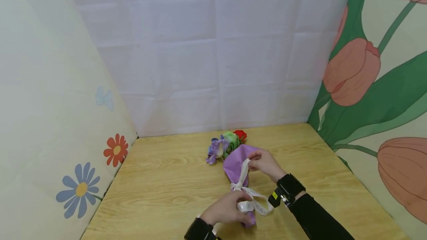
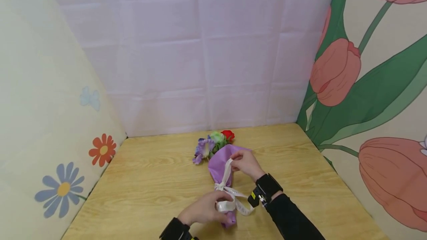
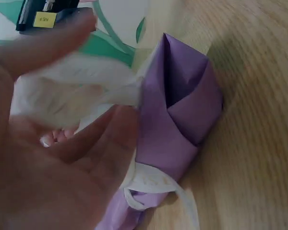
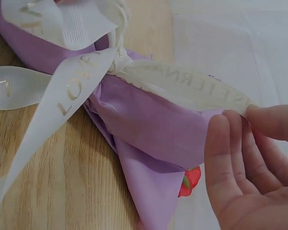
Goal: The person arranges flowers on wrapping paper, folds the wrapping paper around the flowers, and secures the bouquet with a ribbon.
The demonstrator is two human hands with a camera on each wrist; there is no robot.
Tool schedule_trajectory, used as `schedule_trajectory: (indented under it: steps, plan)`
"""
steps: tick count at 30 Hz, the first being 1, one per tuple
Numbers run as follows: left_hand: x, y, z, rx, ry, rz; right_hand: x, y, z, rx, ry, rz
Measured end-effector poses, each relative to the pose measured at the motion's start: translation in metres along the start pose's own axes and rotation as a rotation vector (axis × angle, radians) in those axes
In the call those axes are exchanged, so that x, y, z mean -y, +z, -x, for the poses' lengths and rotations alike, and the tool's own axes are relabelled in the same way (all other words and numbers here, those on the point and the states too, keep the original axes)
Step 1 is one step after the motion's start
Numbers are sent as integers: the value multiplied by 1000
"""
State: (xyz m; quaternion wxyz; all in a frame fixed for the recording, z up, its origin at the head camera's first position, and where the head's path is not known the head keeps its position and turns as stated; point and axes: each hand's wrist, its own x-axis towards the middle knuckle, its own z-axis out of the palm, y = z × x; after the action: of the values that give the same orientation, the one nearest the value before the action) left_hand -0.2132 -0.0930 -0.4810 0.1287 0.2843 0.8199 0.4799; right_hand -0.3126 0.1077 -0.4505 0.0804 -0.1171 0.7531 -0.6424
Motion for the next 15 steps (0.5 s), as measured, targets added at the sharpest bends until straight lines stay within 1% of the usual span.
schedule_trajectory:
  steps: [1,2,3,4,5,6,7,9,10,11,12,13,15]
  plan:
    - [0,0,1,44,4,65,0,1,-1,8,-1,-2]
    - [-1,-1,1,70,1,138,-1,0,-1,13,-3,-2]
    - [-1,-3,1,67,4,200,-1,0,-2,18,-6,0]
    - [-2,-6,0,35,9,252,-2,0,-2,25,-11,0]
    - [-2,-9,-1,-14,12,294,-2,0,-2,31,-15,1]
    - [-2,-13,-3,-80,16,312,-1,0,-2,36,-21,5]
    - [-1,-17,-5,-163,20,300,-1,0,-2,39,-29,10]
    - [1,-25,-10,-330,8,222,2,0,-1,56,-55,31]
    - [2,-28,-14,-396,-7,180,3,0,0,67,-70,45]
    - [3,-32,-18,-443,-21,146,4,1,0,80,-84,56]
    - [4,-34,-21,-476,-26,99,5,2,1,91,-99,71]
    - [4,-37,-25,-491,-34,63,6,3,2,102,-114,91]
    - [4,-40,-34,-482,-34,20,8,5,3,122,-146,131]
